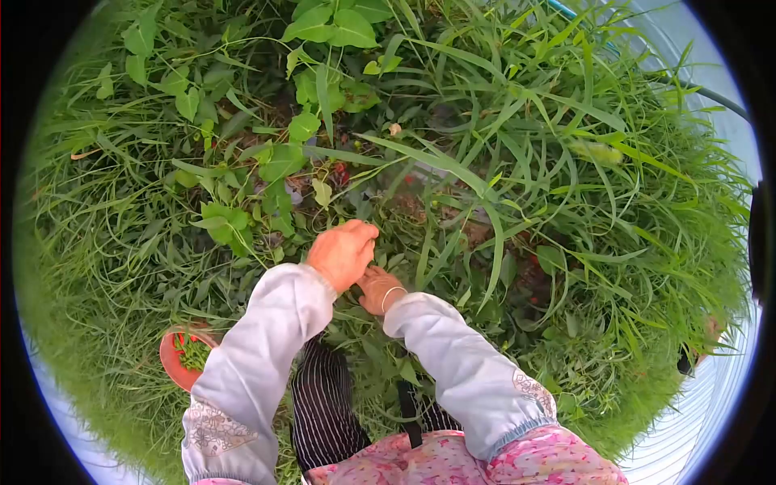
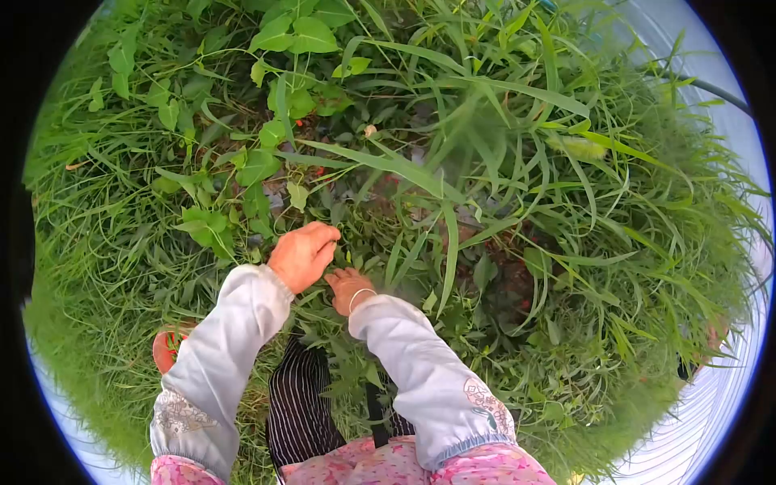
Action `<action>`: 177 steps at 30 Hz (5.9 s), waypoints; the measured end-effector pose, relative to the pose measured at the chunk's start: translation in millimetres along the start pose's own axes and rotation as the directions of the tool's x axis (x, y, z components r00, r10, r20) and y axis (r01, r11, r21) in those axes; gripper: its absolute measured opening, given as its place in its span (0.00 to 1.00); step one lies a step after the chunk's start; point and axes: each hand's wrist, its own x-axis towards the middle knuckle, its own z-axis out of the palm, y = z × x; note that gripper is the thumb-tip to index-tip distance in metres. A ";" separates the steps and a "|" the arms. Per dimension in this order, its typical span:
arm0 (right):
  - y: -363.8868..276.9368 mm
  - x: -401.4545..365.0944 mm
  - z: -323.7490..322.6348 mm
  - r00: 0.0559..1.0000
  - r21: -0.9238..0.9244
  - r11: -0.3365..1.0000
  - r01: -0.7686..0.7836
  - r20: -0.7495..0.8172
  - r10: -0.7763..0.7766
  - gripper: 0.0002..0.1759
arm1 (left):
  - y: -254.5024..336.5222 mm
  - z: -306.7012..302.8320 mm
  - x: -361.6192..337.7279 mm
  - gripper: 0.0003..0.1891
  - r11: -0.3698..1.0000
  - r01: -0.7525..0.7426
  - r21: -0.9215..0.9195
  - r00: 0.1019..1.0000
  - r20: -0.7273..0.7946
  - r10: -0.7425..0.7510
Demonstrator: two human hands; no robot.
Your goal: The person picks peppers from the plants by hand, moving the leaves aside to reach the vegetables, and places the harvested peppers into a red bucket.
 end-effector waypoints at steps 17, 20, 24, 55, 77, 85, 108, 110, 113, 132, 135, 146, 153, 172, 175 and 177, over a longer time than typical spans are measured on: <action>35.4 21.8 49.5 0.977 0.486 0.870 0.083 -0.212 0.025 0.29 | -217.3 79.6 139.9 0.12 0.806 -0.120 0.580 0.918 0.374 -0.133; 21.9 23.5 49.3 0.952 0.464 0.881 0.095 -0.302 0.056 0.27 | -225.6 93.6 151.8 0.11 0.842 -0.039 0.539 0.956 0.264 -0.125; 15.2 26.6 48.9 0.944 0.441 0.889 0.120 -0.327 0.035 0.26 | -230.2 119.8 187.0 0.11 0.859 0.028 0.510 0.996 0.062 -0.069; 45.2 74.8 -86.2 0.578 0.385 0.882 0.272 -0.798 0.171 0.18 | -179.9 32.8 29.2 0.14 0.693 0.422 -0.584 0.906 0.241 -0.349; 45.1 108.2 -10.2 0.913 0.563 0.781 0.271 -0.408 -0.022 0.22 | -140.0 34.5 26.4 0.17 0.702 0.157 0.695 0.729 0.398 -0.557; 45.2 129.9 12.2 0.928 0.476 0.847 0.237 -0.369 -0.052 0.21 | -109.9 78.3 34.8 0.26 0.555 0.396 0.732 0.907 -0.217 -0.361; 59.6 120.3 42.4 0.948 0.739 0.645 0.194 -0.310 0.071 0.17 | -220.9 133.8 285.8 0.06 0.305 0.397 -0.865 0.791 0.154 -0.592; 61.5 119.1 37.2 0.956 0.732 0.657 0.180 -0.287 0.058 0.16 | -207.9 115.7 264.2 0.10 0.264 0.502 -0.824 0.793 0.316 -0.521; 60.6 114.8 26.0 0.948 0.682 0.708 0.183 -0.314 0.057 0.16 | -199.8 114.2 240.0 0.10 0.159 0.467 -0.870 0.805 0.344 -0.484; 215.0 213.3 -107.2 0.407 0.509 0.823 0.251 -0.827 0.387 0.15 | -216.0 136.6 203.0 0.10 0.062 0.350 -0.935 0.861 0.295 -0.414; 209.6 223.3 -113.7 0.472 0.208 0.975 0.079 -0.869 0.147 0.18 | -211.6 142.0 201.1 0.09 -0.020 0.226 -0.974 0.884 0.213 -0.416; 209.6 199.9 -93.2 0.588 0.180 0.958 -0.225 -0.758 0.281 0.18 | -209.5 140.0 201.6 0.12 0.081 0.334 -0.939 0.869 0.273 -0.412; 208.1 187.0 -48.1 0.634 0.679 0.709 0.190 -0.636 0.439 0.17 | -207.4 137.3 204.8 0.13 0.085 0.383 -0.920 0.854 0.318 -0.411; 224.6 209.7 -139.9 0.727 0.842 0.327 0.428 -0.536 0.429 0.22 | -214.5 141.6 201.5 0.12 0.086 0.336 -0.938 0.896 0.290 -0.337; 247.7 216.6 -132.1 0.754 0.831 0.401 0.384 -0.534 0.383 0.22 | -211.5 140.4 200.6 0.12 0.076 0.341 -0.937 0.887 0.294 -0.355; 231.5 208.1 -136.1 0.695 0.883 0.100 0.459 -0.427 0.578 0.20 | -209.4 139.6 200.7 0.12 0.062 0.341 -0.938 0.882 0.296 -0.365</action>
